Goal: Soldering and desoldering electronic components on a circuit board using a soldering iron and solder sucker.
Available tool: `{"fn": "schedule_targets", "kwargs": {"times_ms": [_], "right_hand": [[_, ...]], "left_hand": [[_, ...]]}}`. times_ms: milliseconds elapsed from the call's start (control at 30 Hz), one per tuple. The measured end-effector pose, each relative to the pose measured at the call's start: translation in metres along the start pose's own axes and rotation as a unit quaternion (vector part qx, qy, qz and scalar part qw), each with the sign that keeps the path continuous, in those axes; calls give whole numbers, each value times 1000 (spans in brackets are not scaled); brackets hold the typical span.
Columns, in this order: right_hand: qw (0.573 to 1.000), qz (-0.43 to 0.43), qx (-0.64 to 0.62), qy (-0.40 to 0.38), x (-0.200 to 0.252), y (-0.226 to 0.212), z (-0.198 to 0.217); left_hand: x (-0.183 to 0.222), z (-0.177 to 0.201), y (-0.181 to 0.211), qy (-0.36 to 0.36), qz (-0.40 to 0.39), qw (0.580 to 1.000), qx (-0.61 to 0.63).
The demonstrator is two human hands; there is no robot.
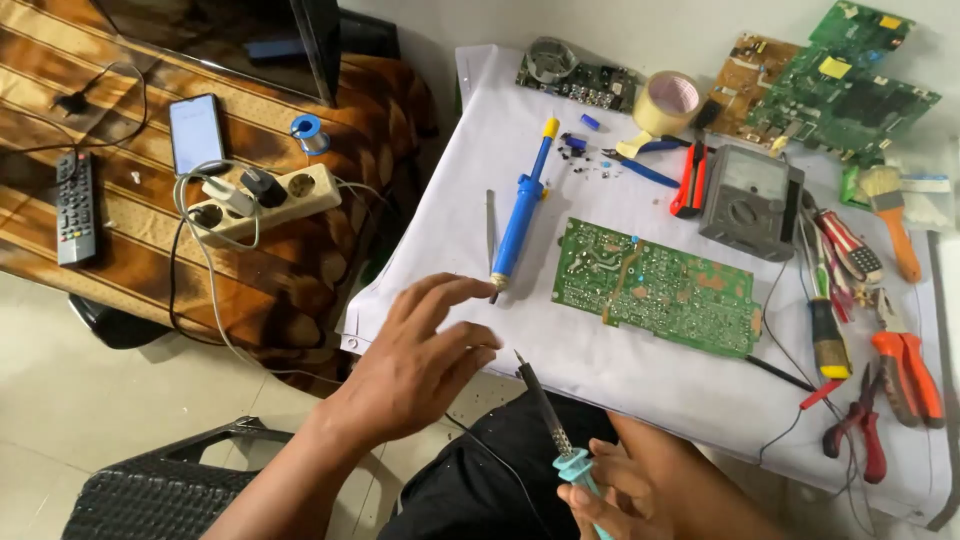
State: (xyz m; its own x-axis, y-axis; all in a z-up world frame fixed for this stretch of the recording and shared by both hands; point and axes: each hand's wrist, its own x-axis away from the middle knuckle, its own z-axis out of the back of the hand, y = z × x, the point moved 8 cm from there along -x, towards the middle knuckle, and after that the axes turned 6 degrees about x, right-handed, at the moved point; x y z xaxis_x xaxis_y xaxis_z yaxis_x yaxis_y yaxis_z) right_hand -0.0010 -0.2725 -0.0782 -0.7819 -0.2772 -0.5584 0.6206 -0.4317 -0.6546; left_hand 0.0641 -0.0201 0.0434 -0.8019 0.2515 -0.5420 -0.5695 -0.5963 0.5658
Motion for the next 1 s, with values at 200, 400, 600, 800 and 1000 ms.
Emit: {"fn": "schedule_targets", "kwargs": {"times_ms": [200,400,600,800,1000], "right_hand": [[910,-254,-271,-182,84,163,-41],[342,-446,-762,-321,172,265,-63],[654,-443,-564,240,46,107,-22],[570,-518,-595,231,46,101,-29],[554,-534,-587,254,51,103,-29]], "left_hand": [[38,-34,-85,-106,176,923,-325],[12,8,-31,83,77,978,-176],[15,-24,-3,81,-50,994,-51],[23,-39,8,116,-139,983,-31],[24,-46,12,136,-151,977,-61]]}}
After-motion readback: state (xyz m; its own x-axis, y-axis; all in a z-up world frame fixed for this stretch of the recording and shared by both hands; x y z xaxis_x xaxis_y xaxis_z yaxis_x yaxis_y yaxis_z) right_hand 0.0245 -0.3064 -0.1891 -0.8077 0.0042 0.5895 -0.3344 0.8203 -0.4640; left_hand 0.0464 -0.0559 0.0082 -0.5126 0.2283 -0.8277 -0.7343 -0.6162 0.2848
